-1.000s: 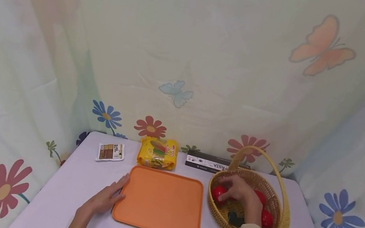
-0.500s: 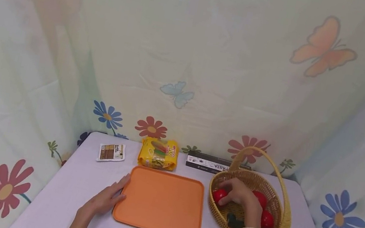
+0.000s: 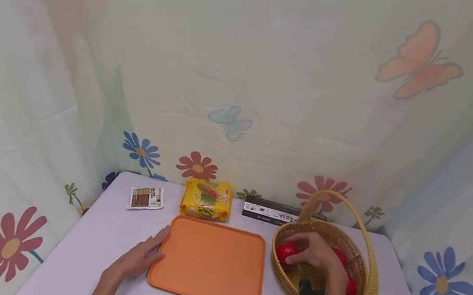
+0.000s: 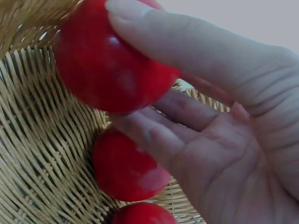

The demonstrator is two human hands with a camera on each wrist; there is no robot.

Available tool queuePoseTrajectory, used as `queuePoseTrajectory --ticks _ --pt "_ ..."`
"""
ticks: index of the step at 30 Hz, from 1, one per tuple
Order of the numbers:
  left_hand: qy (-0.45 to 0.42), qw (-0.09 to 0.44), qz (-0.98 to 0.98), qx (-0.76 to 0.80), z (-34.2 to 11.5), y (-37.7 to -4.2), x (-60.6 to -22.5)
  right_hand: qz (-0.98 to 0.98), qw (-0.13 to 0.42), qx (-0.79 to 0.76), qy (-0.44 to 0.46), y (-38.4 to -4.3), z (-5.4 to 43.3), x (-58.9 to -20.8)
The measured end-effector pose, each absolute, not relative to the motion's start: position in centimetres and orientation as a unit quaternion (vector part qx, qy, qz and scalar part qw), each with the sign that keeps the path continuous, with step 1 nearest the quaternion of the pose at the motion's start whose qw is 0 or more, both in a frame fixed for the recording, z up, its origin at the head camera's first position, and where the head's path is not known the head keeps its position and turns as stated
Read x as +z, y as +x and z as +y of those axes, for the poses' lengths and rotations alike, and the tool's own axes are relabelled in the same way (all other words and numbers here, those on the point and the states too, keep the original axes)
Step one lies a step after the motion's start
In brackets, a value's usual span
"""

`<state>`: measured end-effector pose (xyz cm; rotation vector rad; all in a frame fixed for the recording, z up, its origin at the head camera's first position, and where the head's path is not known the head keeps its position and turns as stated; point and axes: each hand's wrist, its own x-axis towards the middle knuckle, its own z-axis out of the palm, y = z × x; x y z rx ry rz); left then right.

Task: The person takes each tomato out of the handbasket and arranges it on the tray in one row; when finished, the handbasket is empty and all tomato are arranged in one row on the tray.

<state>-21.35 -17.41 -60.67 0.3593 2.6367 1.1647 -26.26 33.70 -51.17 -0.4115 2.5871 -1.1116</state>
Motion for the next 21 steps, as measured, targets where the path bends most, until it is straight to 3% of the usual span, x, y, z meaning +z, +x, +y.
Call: queuePoseTrajectory --ticks 11,21 --pt "0.127 0.117 0.902 0.396 -17.4 -21.5 -60.8 0.887 0.078 -0.441 -0.111 -25.4 33.7 -50.9" --pt "0.110 0.124 0.902 0.399 -17.5 -21.5 -60.8 0.838 0.035 -0.525 -0.142 -24.7 33.1 -50.3"
